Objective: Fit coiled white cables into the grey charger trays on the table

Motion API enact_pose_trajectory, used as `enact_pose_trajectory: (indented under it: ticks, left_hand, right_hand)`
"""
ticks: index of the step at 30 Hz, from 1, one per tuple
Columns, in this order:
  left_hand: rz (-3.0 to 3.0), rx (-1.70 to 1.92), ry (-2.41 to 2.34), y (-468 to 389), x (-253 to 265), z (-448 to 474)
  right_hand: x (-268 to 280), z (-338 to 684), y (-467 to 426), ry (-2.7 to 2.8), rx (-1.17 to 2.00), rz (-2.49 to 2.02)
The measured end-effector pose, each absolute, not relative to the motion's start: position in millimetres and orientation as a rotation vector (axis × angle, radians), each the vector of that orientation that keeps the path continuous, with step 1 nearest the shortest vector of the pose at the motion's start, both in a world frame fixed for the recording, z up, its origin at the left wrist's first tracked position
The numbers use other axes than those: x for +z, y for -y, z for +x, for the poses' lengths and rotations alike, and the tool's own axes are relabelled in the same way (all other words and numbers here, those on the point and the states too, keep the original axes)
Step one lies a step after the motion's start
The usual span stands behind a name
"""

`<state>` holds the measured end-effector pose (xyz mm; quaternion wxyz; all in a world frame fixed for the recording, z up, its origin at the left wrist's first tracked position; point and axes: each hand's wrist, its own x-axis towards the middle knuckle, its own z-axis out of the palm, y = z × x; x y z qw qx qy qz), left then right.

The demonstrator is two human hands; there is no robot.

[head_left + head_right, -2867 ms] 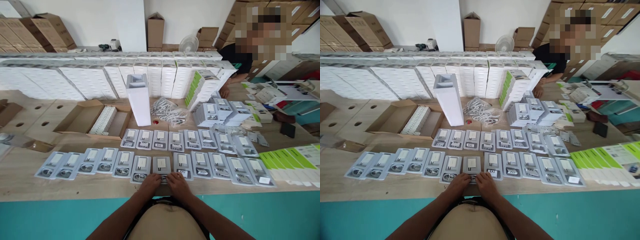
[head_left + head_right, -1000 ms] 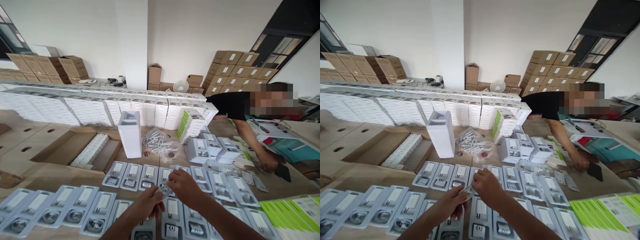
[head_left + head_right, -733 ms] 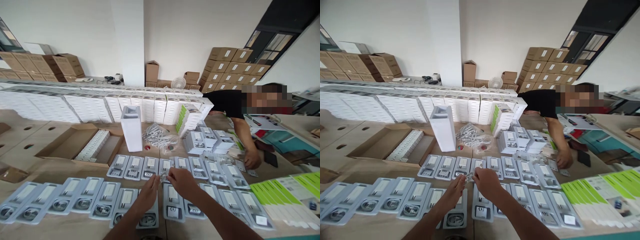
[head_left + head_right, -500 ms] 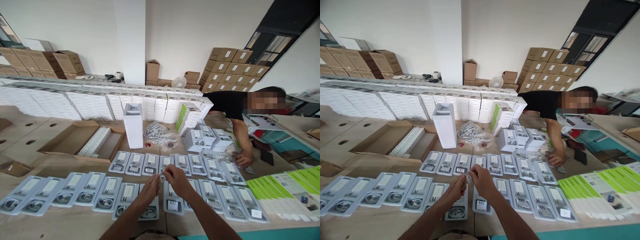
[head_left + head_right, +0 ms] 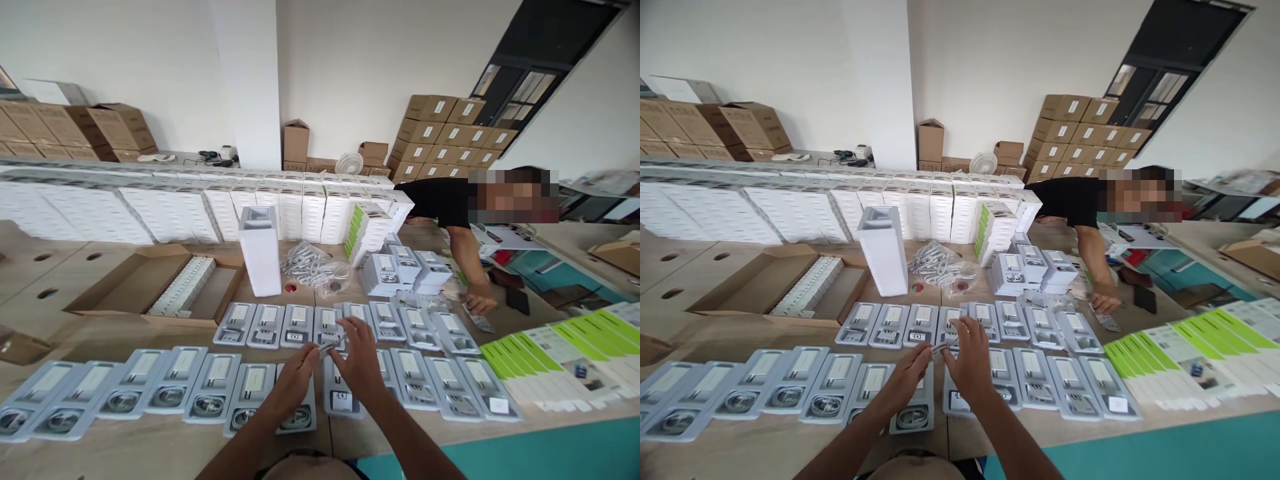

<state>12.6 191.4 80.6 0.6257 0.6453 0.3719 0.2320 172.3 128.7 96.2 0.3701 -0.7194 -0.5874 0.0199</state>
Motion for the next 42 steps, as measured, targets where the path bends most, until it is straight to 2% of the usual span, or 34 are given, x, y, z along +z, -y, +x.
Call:
enact_pose_trajectory:
  ticks: [2, 4, 7, 14, 17, 19, 22, 25, 28, 33, 36, 40, 42]
  left_hand:
    - [1.762, 0.591, -0.811, -192, 89, 5]
    - [1.933, 0.607, -0.778, -193, 93, -2]
    - [1.943, 0.605, -0.765, -194, 90, -8]
    - [1.396, 0.18, -0.76, -194, 70, -10]
    - [1.7, 0.26, -0.882, -196, 65, -11]
    - [1.959, 0.357, -1.011, -198, 63, -11]
    - [2.085, 0.361, -1.093, -198, 58, -11]
    - [2.035, 0.356, -1.047, -194, 52, -12]
    - [1.875, 0.379, -0.986, -189, 49, -12]
    - [1.52, 0.411, -0.914, -184, 46, -6]
    - [1.335, 0.444, -0.845, -185, 40, -3]
    - [1.253, 0.421, -0.813, -187, 33, -5]
    - [1.301, 0.352, -0.79, -187, 34, -7]
  right_hand:
    - [104, 184, -127, 1.732, 0.09, -1.811]
    - [106, 193, -124, 1.851, 0.325, -1.75]
    - [98, 195, -120, 1.761, 0.579, -1.704]
    - [80, 180, -120, 1.829, 0.319, -1.714]
    - [84, 178, -123, 1.981, 0.131, -1.935]
    - [85, 175, -125, 1.944, 0.139, -2.076]
    - [79, 168, -128, 1.665, 0.469, -2.057]
    - [65, 158, -134, 1.304, 0.796, -1.779]
    - [48, 147, -140, 1.001, 0.943, -1.562]
    - [26, 136, -136, 0.732, 1.109, -1.442]
    - [21, 136, -130, 0.77, 1.024, -1.501]
    - [24, 143, -126, 0.952, 0.584, -1.72]
    - [29, 150, -121, 0.991, 0.616, -1.719]
